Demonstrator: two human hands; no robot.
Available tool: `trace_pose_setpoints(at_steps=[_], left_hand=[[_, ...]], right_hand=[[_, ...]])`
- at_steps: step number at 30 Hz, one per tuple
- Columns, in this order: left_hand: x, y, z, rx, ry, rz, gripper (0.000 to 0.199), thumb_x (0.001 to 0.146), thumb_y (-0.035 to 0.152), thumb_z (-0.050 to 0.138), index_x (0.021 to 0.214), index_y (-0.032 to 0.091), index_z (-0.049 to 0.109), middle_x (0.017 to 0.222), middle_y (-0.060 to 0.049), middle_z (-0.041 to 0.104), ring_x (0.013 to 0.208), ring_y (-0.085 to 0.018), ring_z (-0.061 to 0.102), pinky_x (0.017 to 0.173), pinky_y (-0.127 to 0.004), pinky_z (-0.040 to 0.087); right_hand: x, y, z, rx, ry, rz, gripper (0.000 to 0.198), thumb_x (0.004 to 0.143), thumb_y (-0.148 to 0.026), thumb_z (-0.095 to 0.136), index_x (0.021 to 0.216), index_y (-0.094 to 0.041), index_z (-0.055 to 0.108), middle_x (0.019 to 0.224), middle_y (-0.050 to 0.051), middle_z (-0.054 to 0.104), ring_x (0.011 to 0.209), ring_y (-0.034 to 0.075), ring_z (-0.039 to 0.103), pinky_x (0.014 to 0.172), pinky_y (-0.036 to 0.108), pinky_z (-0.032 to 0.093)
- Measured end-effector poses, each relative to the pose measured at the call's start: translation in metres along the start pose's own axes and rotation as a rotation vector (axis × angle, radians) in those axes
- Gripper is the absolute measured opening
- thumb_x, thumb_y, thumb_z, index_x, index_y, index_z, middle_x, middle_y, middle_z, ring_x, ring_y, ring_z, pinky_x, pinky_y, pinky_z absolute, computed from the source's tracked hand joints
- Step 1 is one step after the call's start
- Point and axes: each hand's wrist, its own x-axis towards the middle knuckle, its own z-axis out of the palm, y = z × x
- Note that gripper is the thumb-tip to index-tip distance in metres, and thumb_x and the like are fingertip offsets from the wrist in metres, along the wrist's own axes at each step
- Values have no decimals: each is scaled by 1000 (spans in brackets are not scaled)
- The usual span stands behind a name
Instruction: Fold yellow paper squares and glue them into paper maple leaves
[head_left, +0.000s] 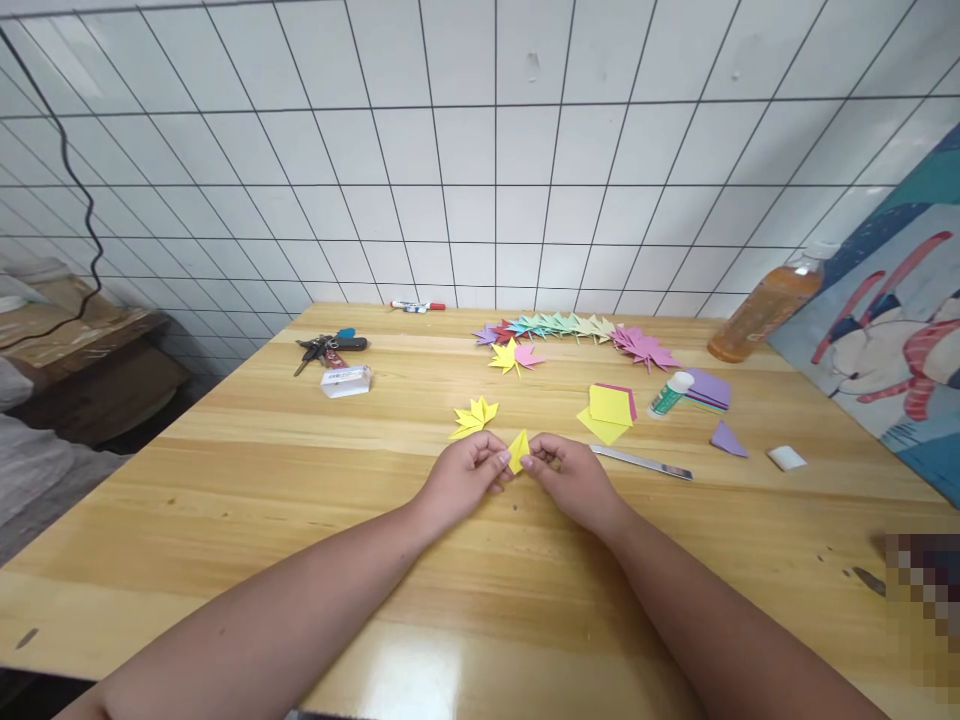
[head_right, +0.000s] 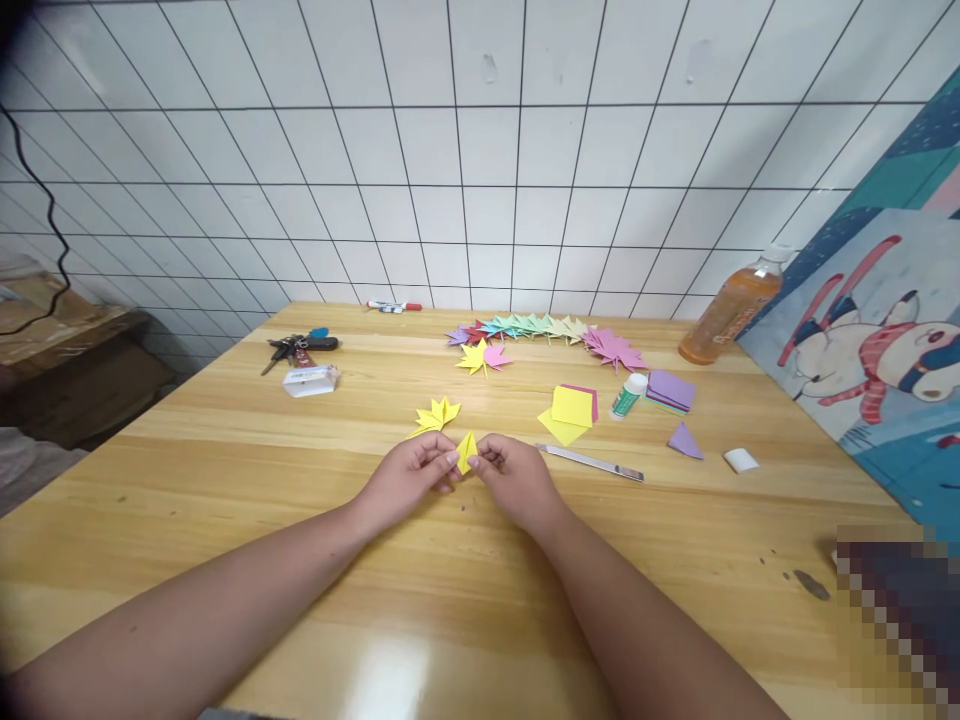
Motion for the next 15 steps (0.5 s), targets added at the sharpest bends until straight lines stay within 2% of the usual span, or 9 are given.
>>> trace_pose_setpoints(at_steps=[4, 7, 12, 15], left_hand=[[-1, -1, 0, 38, 13, 18, 25, 76, 41, 59, 77, 16, 56, 65, -1, 61, 60, -12, 58, 59, -24, 47], [-5, 0, 1, 159, 11, 79, 23, 77, 39, 57, 74, 17, 58, 67, -1, 62, 62, -13, 58, 59, -24, 46], [-6, -1, 0, 268, 44, 144, 21, 79, 38, 54, 75, 18, 60, 67, -1, 64, 61, -14, 57, 55, -23, 42], [-8, 3, -1, 392, 67, 217, 18, 79, 34, 53, 77, 20, 65, 72, -2, 67, 66, -16, 59, 60, -25, 43]], right_hand=[[-2, -2, 2, -67, 14, -1, 24, 78, -40, 53, 66, -19, 55, 60, -3, 52, 57, 11, 47, 54, 21, 36], [-2, -2, 3, -130, 25, 23, 29, 75, -42, 56, 58, -19, 49, 55, -4, 45, 55, 10, 42, 52, 21, 33], [0, -3, 2, 78, -18, 128, 23, 73, -37, 56, 61, -18, 52, 57, -4, 46, 52, 9, 41, 47, 19, 34], [-1, -2, 2, 134, -23, 145, 22, 75, -37, 54, 64, -18, 53, 56, -5, 46, 52, 9, 43, 46, 19, 35]])
